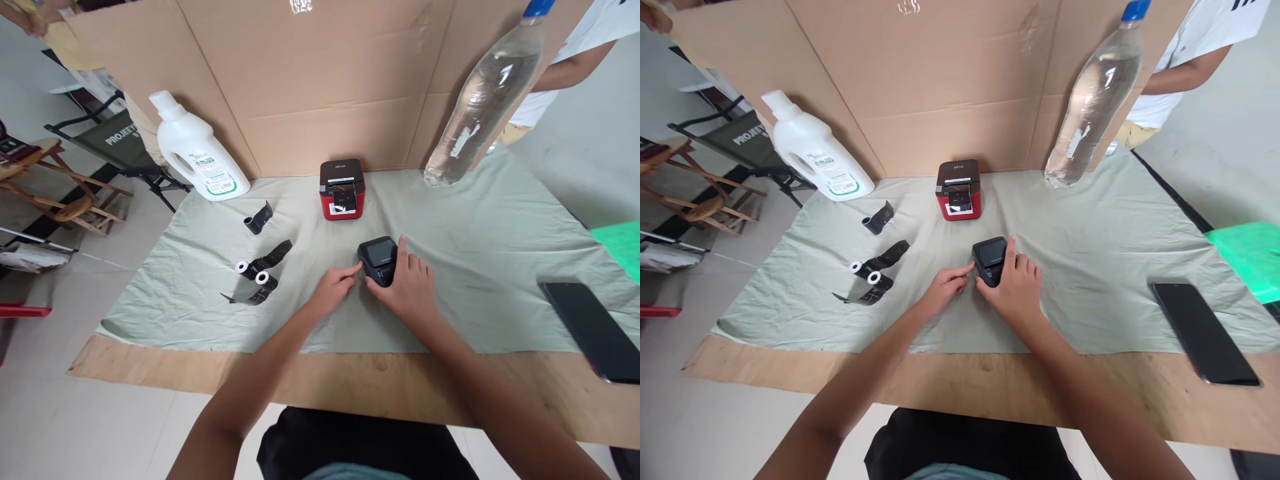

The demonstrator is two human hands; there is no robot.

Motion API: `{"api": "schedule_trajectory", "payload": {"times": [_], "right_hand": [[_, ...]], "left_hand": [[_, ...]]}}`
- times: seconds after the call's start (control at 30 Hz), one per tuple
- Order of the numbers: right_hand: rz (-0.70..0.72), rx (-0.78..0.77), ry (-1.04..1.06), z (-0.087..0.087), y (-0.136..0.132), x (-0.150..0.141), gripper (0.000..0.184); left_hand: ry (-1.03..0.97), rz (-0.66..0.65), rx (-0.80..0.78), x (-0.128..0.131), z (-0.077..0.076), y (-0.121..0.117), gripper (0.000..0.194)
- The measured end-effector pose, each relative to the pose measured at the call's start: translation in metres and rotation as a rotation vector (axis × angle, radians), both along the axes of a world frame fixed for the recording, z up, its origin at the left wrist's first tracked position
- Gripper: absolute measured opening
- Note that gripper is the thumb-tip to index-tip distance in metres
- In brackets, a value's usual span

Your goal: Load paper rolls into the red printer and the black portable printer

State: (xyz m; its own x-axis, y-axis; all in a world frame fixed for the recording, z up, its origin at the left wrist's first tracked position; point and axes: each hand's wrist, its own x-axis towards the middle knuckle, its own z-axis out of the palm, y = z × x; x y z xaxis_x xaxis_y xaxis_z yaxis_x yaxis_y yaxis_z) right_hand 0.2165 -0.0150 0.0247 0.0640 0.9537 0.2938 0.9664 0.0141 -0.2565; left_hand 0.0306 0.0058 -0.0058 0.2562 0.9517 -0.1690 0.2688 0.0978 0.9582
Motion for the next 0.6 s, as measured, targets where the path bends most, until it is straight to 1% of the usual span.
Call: {"api": "schedule_trajectory", "payload": {"times": [0.07, 0.1, 0.13, 0.2, 0.27, 0.3, 0.37, 0.47, 0.6], "right_hand": [[-0.002, -0.008, 0.0, 0.0007, -0.0003, -0.0005, 0.109], [-0.003, -0.01, -0.001, 0.0009, -0.0004, -0.0006, 0.109], [-0.003, -0.011, -0.003, 0.0012, -0.0004, -0.0006, 0.108], [-0.005, -0.009, -0.01, 0.0015, -0.0002, -0.0005, 0.108], [-0.005, -0.005, -0.017, 0.0013, -0.0001, -0.0003, 0.108], [-0.005, -0.003, -0.017, 0.0009, -0.0001, -0.0003, 0.109], [-0.004, 0.003, -0.011, -0.0001, 0.0, -0.0002, 0.108], [-0.009, 0.013, -0.003, -0.0019, 0.0002, -0.0003, 0.107], [-0.017, 0.017, -0.001, -0.0019, 0.0002, -0.0007, 0.108]], "left_hand": [[-0.083, -0.081, -0.028, -0.0021, 0.0009, 0.0, 0.049], [-0.091, -0.117, -0.017, -0.0023, 0.0015, -0.0008, 0.049], [-0.076, -0.118, 0.003, -0.0019, 0.0021, -0.0019, 0.05], [0.009, -0.079, 0.07, 0.0002, 0.0031, -0.0045, 0.051], [0.112, -0.025, 0.166, 0.0026, 0.0035, -0.0061, 0.053], [0.155, -0.019, 0.214, 0.0035, 0.0035, -0.0062, 0.054], [0.219, -0.057, 0.287, 0.0041, 0.0032, -0.0052, 0.056], [0.291, -0.148, 0.338, 0.0028, 0.0029, -0.0029, 0.058], [0.349, -0.165, 0.356, 0.0019, 0.0074, 0.0001, 0.06]]}}
